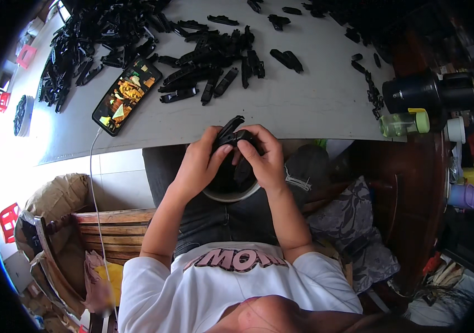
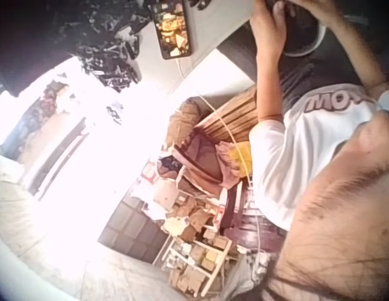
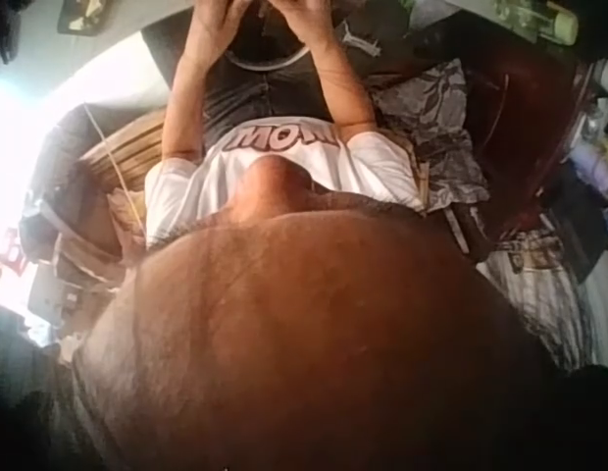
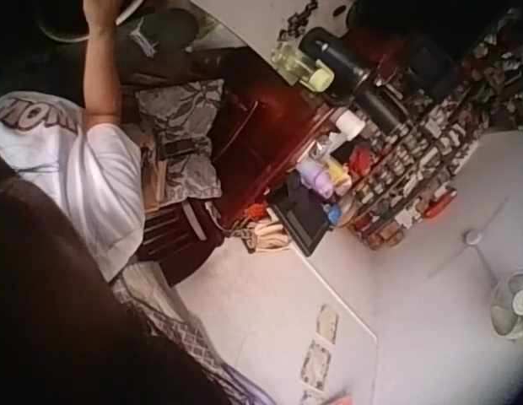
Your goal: Manually assembling small black plastic components at a workbench.
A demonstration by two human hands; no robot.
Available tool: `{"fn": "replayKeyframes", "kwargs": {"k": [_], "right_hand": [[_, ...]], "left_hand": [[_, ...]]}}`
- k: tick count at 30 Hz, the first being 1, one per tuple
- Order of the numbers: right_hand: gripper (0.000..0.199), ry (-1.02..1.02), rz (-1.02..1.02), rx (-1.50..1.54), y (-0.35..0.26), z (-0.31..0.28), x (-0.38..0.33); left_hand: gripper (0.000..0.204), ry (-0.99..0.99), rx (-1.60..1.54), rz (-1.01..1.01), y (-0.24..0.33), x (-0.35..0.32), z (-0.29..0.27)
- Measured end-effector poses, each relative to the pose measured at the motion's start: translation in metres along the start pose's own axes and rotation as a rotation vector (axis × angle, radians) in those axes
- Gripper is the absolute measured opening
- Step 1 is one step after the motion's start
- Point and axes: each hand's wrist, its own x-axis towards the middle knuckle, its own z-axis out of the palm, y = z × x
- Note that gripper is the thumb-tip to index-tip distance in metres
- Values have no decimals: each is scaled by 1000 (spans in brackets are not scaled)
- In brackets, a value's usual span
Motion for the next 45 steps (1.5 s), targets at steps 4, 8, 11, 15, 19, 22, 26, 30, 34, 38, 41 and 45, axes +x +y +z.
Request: {"fn": "replayKeyframes", "kwargs": {"k": [4,8,11,15,19,22,26,30,34,38,41,45], "right_hand": [[35,272,-378,-516,-3,6,4],[34,-88,106,94,-7,-9,-8],[32,-22,123,86,11,-5,-16],[30,-102,-160,-604,29,-19,-6],[16,341,-148,-527,11,-35,40],[21,472,-147,-700,16,-65,103],[21,519,-5,-1035,13,-62,129],[18,541,-36,-973,18,-64,119],[15,544,-396,-1134,26,-64,98],[21,513,-410,-1076,22,-64,87],[26,508,-408,-1016,19,-64,81],[30,506,-418,-992,18,-65,76]], "left_hand": [[33,-50,-90,-39,-3,-6,4],[33,-198,-47,38,3,-10,0],[31,-214,-51,-48,-12,-21,6],[31,-212,79,-234,-23,-26,10],[36,-80,381,23,-21,-20,6],[28,-103,426,40,-19,-22,6],[19,-79,416,50,-16,-28,4],[18,-65,414,61,-21,-30,0],[18,-61,405,93,-21,-29,-2],[16,-54,394,95,-22,-28,0],[16,-60,394,91,-20,-30,1],[16,-74,380,82,-22,-32,2]]}}
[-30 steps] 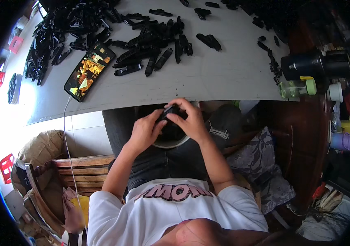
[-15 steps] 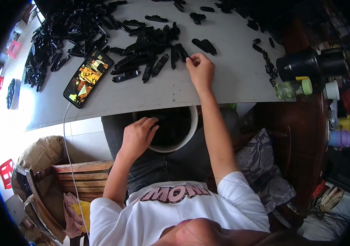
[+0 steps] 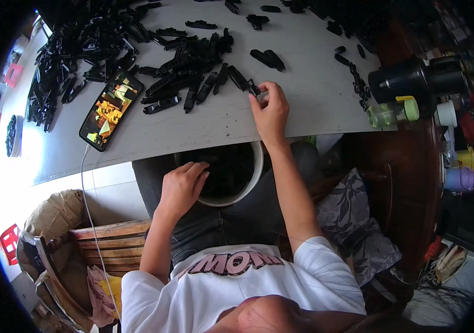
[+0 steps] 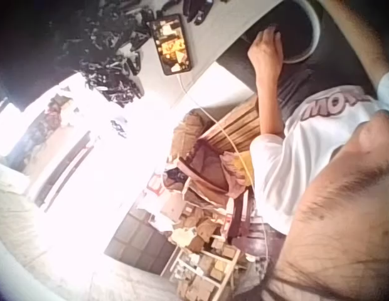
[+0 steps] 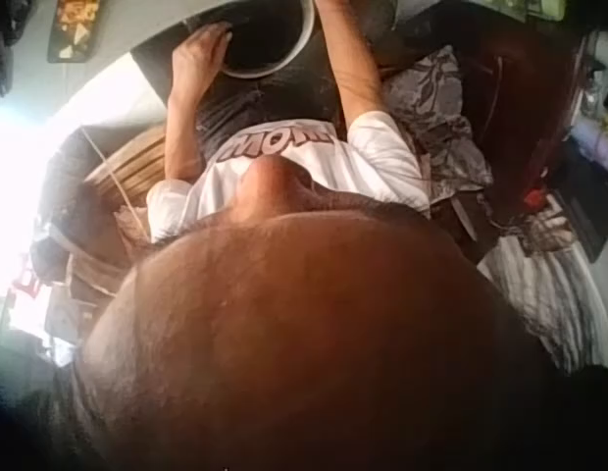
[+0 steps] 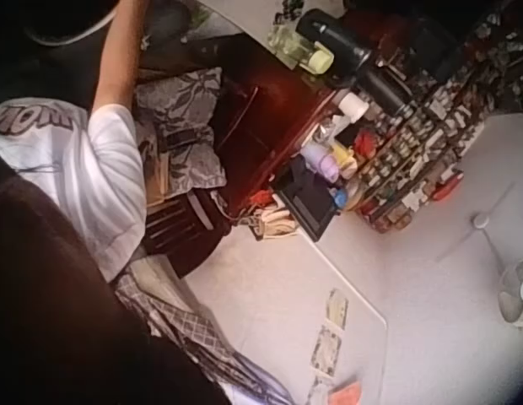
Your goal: Manually assembling small black plastic components at a workbench.
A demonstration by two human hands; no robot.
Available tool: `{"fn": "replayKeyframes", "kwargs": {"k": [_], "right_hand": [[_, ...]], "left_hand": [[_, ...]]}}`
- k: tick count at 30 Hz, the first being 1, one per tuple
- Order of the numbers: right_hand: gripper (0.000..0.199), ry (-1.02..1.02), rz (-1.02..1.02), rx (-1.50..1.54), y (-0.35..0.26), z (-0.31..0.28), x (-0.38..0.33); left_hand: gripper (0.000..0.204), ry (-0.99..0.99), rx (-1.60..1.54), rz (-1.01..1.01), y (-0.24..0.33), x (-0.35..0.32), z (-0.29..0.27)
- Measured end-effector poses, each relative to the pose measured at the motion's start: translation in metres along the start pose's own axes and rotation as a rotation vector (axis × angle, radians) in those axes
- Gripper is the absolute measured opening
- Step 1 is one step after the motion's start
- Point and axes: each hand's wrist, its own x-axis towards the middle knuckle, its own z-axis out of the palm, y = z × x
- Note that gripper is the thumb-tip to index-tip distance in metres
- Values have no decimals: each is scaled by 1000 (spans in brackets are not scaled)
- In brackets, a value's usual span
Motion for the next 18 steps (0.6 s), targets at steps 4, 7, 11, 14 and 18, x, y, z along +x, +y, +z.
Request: {"fn": "replayKeyframes", "kwargs": {"k": [4,7,11,14,18], "right_hand": [[31,-22,12,-49,-3,-10,-4],[30,-66,27,-315,17,-36,-6],[32,190,224,-735,60,-92,21],[32,214,-56,-600,55,-84,28],[31,-89,-191,-234,6,-13,30]], "left_hand": [[16,-4,18,-3,0,-1,-1],[15,-12,35,-21,-1,-3,-7],[13,11,55,-1,-1,-1,-11],[13,27,46,4,0,1,-14],[14,176,70,80,-3,10,-17]]}}
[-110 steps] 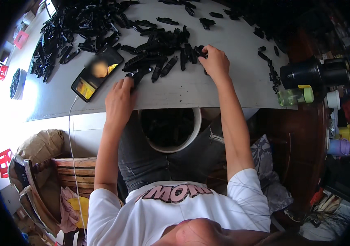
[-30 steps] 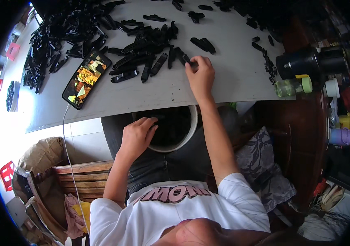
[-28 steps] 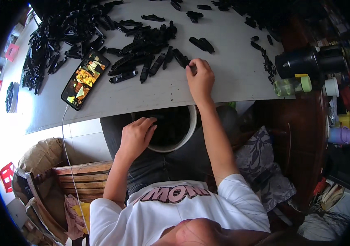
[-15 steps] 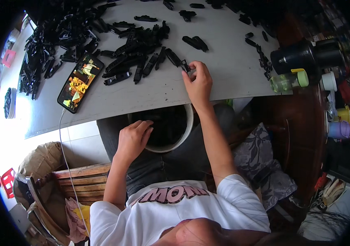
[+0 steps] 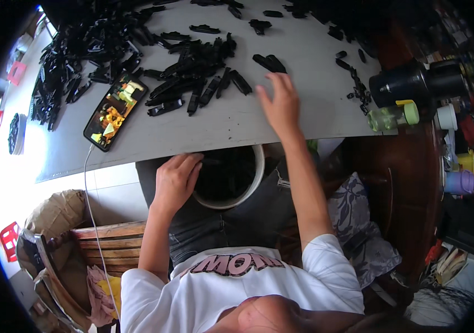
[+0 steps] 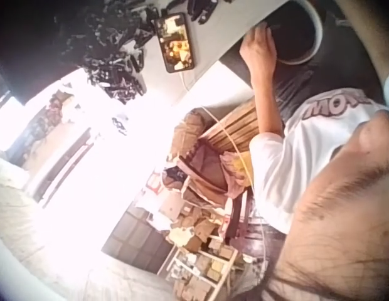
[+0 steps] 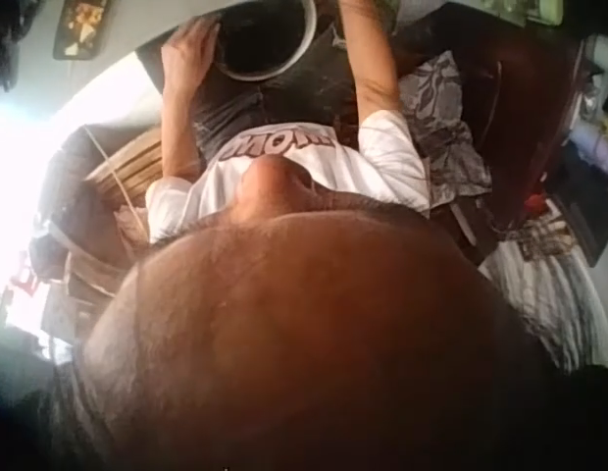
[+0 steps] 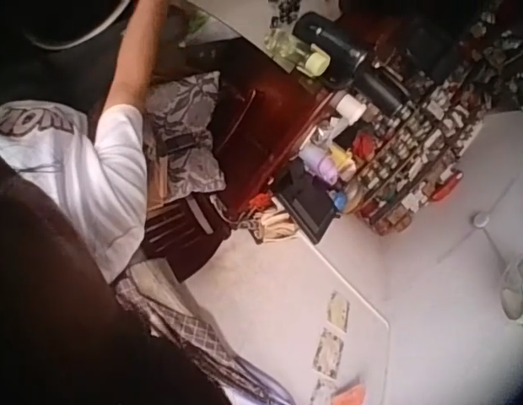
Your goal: Manually assembling small black plastic components at a workbench.
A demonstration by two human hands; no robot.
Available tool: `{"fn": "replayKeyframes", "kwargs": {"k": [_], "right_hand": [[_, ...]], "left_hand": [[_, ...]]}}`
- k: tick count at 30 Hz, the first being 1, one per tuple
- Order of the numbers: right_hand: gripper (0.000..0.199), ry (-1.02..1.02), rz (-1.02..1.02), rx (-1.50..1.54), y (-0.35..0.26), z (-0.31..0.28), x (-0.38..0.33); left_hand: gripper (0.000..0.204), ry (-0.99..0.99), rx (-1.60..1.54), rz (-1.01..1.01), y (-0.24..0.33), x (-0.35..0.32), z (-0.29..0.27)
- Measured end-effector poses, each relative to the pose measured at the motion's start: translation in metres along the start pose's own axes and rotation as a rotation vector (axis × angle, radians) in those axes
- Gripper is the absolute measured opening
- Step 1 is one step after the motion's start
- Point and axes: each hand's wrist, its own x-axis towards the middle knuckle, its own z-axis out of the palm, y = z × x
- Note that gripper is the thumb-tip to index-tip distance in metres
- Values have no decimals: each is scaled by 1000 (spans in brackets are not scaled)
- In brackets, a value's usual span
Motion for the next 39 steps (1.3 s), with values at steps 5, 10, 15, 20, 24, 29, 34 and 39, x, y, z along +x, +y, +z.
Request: {"fn": "replayKeyframes", "kwargs": {"k": [5,10,15,20,24,29,34,39], "right_hand": [[33,-200,96,-68,-28,33,20],[30,-269,159,-159,-16,37,12],[30,-240,218,70,5,6,-6],[35,-318,457,1262,-59,-7,-31],[37,-510,572,1654,-98,-8,-52],[33,-254,732,1521,-93,-24,-64],[25,-212,645,1442,-96,-23,-66],[29,-191,527,1306,-99,-18,-69]], "left_hand": [[25,101,120,-139,-20,29,-11],[34,273,548,-143,-43,50,-16],[27,204,502,-102,-36,50,-15],[26,91,-410,-208,-14,41,0],[20,279,-1102,-314,1,38,16],[21,44,-1360,-543,3,40,16],[24,-53,-1148,-514,18,37,13],[34,-61,-783,-334,17,26,25]]}}
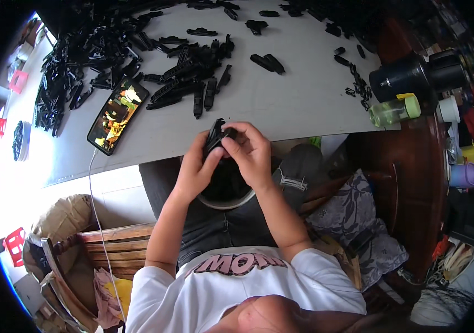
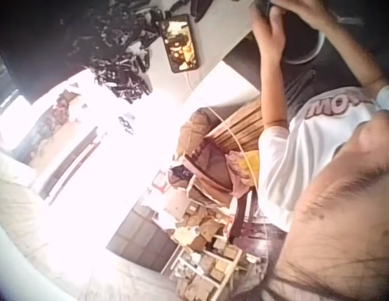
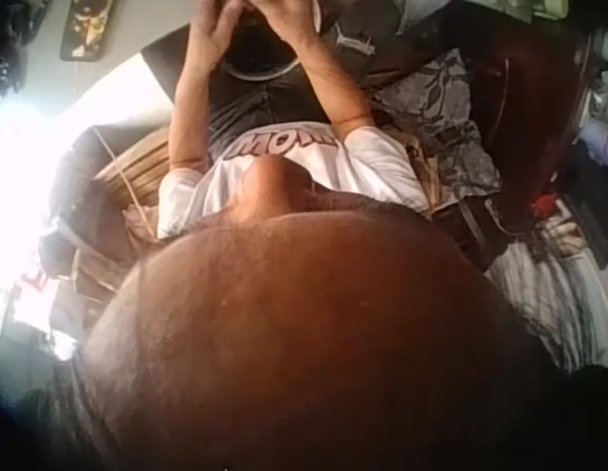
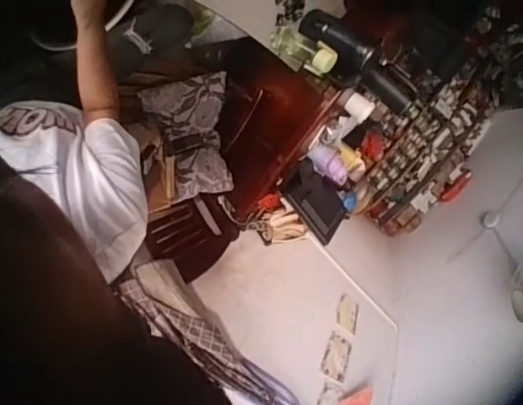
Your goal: Manually assembling small black plastic components at a workbench.
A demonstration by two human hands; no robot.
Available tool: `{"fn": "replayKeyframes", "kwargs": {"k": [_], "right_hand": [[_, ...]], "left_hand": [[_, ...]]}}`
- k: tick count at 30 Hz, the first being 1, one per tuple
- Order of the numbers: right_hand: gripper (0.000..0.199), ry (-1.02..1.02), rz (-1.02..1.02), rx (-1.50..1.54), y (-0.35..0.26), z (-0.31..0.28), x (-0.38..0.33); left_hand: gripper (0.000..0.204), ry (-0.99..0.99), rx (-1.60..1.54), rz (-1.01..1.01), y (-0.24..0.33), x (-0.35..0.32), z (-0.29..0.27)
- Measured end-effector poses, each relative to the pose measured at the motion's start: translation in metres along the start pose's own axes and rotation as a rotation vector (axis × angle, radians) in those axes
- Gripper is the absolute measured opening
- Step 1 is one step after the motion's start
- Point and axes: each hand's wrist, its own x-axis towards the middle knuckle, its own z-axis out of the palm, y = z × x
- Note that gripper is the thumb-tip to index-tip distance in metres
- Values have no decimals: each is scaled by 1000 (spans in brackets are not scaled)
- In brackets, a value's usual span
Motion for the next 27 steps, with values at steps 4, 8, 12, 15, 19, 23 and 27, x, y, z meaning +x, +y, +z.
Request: {"fn": "replayKeyframes", "kwargs": {"k": [4,8,12,15,19,23,27], "right_hand": [[41,-19,-184,-286,0,-6,-5],[38,-109,191,261,2,-17,-11],[28,-104,247,251,7,-29,-1],[24,88,29,36,0,-41,33],[29,351,-419,-1104,5,-87,119],[25,253,-437,-1483,1,-86,149],[21,37,-418,-1828,6,-82,155]], "left_hand": [[37,-157,-245,-167,-1,-2,-2],[36,-270,-264,-106,-7,-4,3],[37,-226,-116,-40,-12,0,9],[36,-7,701,248,-6,25,-12],[26,334,1033,266,2,65,-22],[22,304,1290,195,-3,78,-24],[22,282,1322,218,-5,73,-30]]}}
